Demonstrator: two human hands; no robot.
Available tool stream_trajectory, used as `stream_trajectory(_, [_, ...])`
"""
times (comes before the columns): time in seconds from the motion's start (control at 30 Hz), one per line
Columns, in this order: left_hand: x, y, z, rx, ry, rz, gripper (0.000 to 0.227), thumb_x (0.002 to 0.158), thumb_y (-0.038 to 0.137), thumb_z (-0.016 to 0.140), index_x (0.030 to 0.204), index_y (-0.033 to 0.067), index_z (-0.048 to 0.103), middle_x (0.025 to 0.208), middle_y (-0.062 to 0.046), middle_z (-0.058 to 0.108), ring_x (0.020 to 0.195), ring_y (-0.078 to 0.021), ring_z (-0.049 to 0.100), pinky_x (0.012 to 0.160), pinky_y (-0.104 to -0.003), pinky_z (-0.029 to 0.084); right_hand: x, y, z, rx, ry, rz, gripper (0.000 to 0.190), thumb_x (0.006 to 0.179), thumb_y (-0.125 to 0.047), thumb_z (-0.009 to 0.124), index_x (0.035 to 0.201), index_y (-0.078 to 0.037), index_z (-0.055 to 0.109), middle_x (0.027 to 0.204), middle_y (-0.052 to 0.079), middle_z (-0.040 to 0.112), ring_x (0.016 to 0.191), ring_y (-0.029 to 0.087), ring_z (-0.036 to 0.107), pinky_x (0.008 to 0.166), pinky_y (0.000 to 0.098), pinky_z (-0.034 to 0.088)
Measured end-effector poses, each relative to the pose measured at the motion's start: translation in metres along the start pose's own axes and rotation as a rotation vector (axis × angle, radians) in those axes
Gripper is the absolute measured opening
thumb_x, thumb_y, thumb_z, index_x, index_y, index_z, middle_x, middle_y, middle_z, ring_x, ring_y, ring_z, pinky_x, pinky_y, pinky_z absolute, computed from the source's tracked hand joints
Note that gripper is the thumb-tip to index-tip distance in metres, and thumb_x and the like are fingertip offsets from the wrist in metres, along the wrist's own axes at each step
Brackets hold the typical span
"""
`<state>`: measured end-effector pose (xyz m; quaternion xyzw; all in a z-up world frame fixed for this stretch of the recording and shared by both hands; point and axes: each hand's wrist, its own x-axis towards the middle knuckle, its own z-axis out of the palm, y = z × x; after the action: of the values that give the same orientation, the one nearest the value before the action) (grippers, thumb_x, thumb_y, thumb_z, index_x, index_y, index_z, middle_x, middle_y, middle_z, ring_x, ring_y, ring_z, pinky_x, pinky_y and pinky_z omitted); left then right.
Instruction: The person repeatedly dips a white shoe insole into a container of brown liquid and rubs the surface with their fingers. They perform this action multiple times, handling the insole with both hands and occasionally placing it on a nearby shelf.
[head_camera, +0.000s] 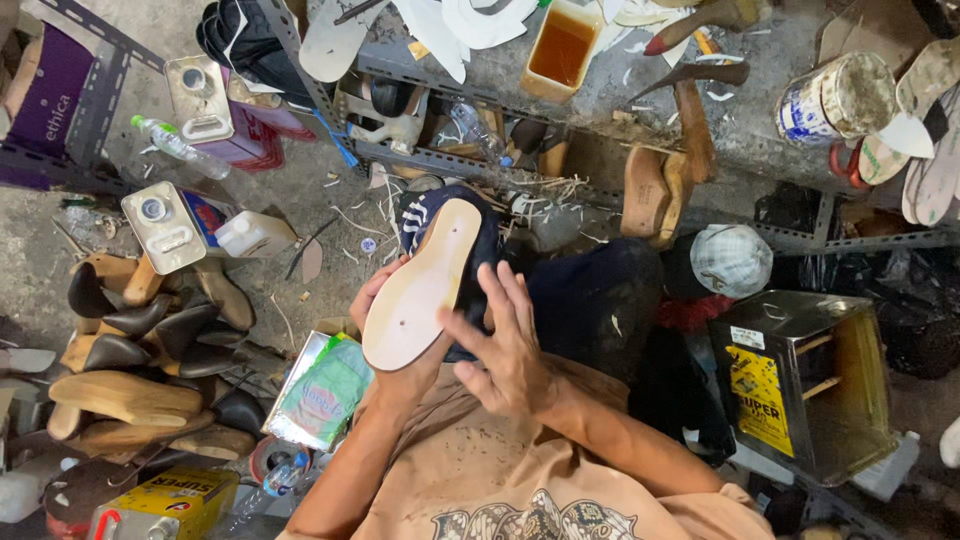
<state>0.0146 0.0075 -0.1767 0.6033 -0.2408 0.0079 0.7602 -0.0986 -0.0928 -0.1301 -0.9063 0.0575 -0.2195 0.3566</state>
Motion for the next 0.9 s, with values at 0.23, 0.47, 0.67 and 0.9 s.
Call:
stream_trajectory(0.23, [0.001, 0.013, 0.007, 0.050, -0.031, -0.041, 0.098, 0.060, 0.014, 0.101, 0.129, -0.0121, 0.037, 0.133, -0.033, 0.051, 0.130, -0.0493, 0.055, 0.110, -0.055, 0.043, 0.035, 0.039, -0.010, -0.108, 0.118, 0.085, 0.045, 0.109, -0.038, 0.038, 0.140, -0.020, 0.065, 0.166, 0.021, 0.024, 0.155, 0.047, 0.012, 0.126, 0.0579, 0.005])
stream_trajectory(0.47, [0.007, 0.026, 0.012, 0.161, -0.016, -0.004, 0.088, 0.068, 0.018, 0.097, 0.131, -0.0082, 0.041, 0.129, -0.029, 0.056, 0.130, -0.0454, 0.057, 0.111, -0.052, 0.043, 0.018, -0.006, -0.013, -0.087, 0.035, 0.098, 0.046, 0.108, -0.044, 0.036, 0.144, -0.029, 0.061, 0.165, 0.021, 0.029, 0.154, 0.054, 0.009, 0.121, 0.0670, 0.000])
stream_trajectory(0.67, [-0.001, 0.010, 0.021, 0.222, 0.030, 0.041, 0.091, 0.064, 0.022, 0.100, 0.129, -0.0093, 0.045, 0.129, -0.028, 0.058, 0.129, -0.0414, 0.058, 0.110, -0.045, 0.043, 0.003, -0.033, -0.014, -0.335, 0.078, 0.063, 0.048, 0.108, -0.046, 0.031, 0.146, -0.034, 0.058, 0.163, 0.020, 0.032, 0.153, 0.055, 0.011, 0.117, 0.0730, -0.003])
stream_trajectory(0.9, [-0.001, 0.024, 0.026, 0.175, -0.014, 0.031, 0.087, 0.073, 0.033, 0.093, 0.130, -0.0096, 0.044, 0.134, -0.030, 0.054, 0.134, -0.0453, 0.053, 0.114, -0.050, 0.041, 0.001, -0.055, -0.027, -0.188, 0.086, -0.004, 0.050, 0.106, -0.058, 0.031, 0.134, -0.038, 0.067, 0.162, 0.021, 0.033, 0.153, 0.055, 0.010, 0.118, 0.0731, -0.002])
